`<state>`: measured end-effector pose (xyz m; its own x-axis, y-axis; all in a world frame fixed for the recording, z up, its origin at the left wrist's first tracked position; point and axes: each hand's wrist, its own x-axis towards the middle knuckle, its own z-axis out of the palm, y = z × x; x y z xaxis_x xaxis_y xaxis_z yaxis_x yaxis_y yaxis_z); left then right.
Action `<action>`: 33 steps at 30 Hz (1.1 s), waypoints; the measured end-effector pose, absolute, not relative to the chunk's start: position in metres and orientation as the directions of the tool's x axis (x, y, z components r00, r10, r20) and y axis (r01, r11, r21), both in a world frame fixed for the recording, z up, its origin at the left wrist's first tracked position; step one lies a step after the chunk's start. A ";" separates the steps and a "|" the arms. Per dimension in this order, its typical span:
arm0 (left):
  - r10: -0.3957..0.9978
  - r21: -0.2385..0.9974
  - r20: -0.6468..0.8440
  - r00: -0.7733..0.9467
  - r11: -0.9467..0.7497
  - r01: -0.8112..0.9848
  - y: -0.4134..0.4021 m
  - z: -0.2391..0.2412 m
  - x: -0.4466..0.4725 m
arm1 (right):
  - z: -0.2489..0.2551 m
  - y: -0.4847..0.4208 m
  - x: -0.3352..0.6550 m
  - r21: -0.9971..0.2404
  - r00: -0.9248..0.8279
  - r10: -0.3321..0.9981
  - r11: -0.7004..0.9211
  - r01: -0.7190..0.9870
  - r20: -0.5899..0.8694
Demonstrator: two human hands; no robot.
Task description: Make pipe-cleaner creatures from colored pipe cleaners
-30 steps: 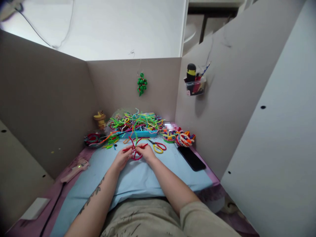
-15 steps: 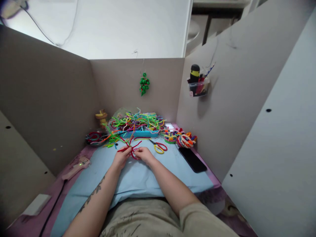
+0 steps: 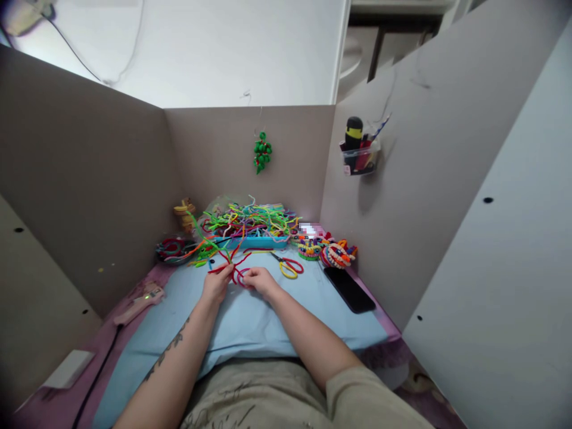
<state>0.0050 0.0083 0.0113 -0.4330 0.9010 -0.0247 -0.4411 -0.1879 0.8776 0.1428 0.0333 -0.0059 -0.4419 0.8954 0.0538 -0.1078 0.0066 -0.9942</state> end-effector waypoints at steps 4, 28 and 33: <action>0.910 0.863 -0.030 -0.415 -0.185 -0.469 0.010 0.009 0.002 | -0.005 0.032 0.142 -0.992 -0.429 0.902 -0.011 -0.122 0.043; 0.945 0.885 -0.028 -0.327 -0.129 -0.447 0.004 0.011 0.003 | -0.008 0.040 0.147 -0.977 -0.384 0.903 0.211 0.001 0.195; 0.982 0.921 0.011 -0.187 -0.083 -0.381 0.002 0.009 0.007 | 0.001 0.036 0.144 -0.973 -0.417 0.889 0.113 -0.202 0.190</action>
